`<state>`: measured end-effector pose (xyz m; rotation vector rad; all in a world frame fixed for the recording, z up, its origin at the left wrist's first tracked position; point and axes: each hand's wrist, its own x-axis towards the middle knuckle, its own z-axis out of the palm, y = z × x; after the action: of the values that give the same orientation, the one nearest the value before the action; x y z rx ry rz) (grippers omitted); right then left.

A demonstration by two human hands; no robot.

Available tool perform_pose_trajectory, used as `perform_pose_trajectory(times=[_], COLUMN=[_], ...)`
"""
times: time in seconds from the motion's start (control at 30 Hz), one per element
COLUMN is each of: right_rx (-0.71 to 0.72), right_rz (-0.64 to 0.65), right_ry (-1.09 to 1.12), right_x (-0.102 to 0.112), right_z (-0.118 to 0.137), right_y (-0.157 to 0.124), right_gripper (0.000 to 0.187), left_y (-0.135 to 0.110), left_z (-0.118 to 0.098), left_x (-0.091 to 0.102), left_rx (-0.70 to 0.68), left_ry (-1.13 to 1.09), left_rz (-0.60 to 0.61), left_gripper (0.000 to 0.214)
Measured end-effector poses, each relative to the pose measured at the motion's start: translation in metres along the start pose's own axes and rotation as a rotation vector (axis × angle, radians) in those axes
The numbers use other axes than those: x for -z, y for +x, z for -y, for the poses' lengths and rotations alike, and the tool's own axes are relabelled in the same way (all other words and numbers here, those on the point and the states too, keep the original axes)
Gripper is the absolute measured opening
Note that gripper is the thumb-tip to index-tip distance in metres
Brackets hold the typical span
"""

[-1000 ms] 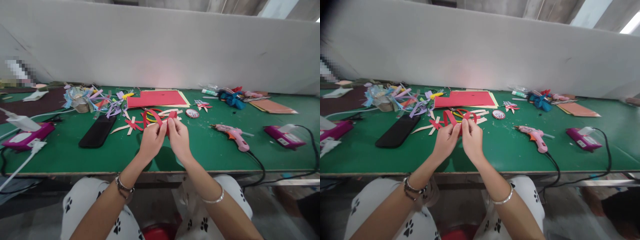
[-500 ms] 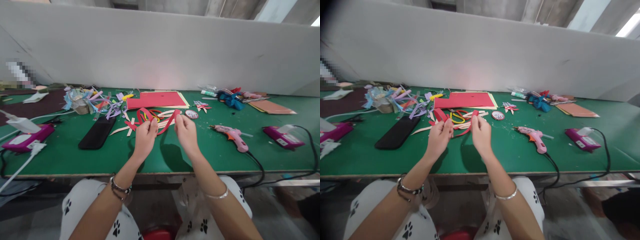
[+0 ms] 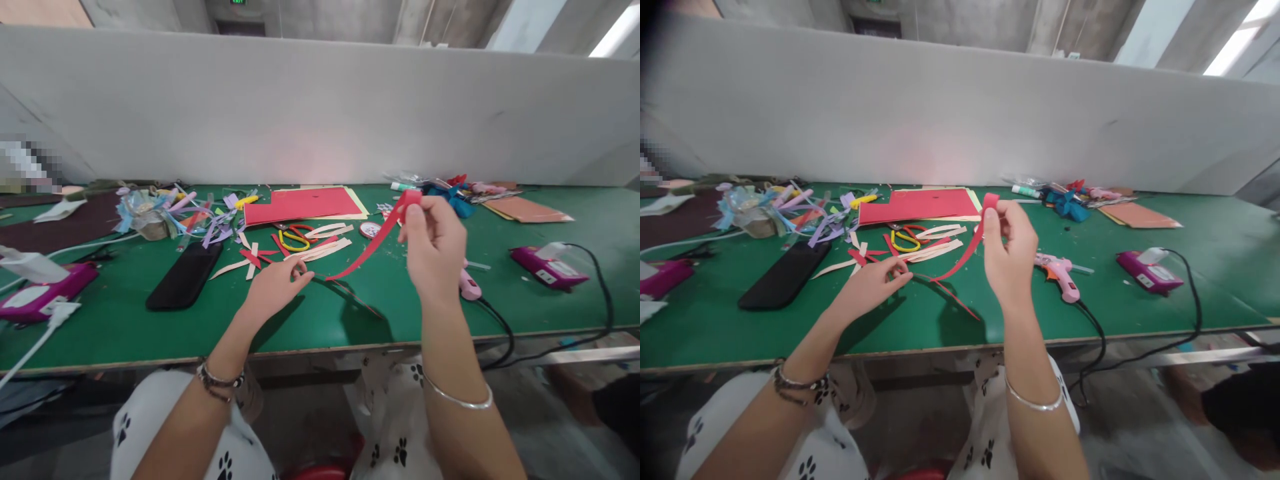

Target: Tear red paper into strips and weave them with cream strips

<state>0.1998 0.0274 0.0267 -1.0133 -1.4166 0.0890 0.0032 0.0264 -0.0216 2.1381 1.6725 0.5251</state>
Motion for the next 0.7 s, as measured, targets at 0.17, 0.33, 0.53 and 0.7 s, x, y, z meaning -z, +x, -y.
perform_pose_trajectory(times=[0.17,0.33,0.53,0.7], right_rx=[0.110,0.076,-0.068,-0.219], right_rz=[-0.022,0.114,0.499,0.284], right_ry=[-0.068,0.272,0.715,0.519], right_x=[0.013,0.013,-0.007,-0.010], right_z=[0.007,0.027,0.048,0.044], right_y=[0.005,-0.004,-0.023,-0.015], right_gripper=[0.012,0.012,0.023,0.028], left_y=[0.001,-0.002,-0.015,-0.011], left_z=[0.007,0.001,-0.020,-0.018], left_x=[-0.010,-0.008,-0.001,-0.004], left_rx=[-0.161,-0.316,-0.504,-0.311], left_ry=[0.023,-0.163,-0.546,-0.973], left_rz=[0.119,-0.021,-0.005,0.199], left_gripper=[0.053,0.058,0.056,0.026])
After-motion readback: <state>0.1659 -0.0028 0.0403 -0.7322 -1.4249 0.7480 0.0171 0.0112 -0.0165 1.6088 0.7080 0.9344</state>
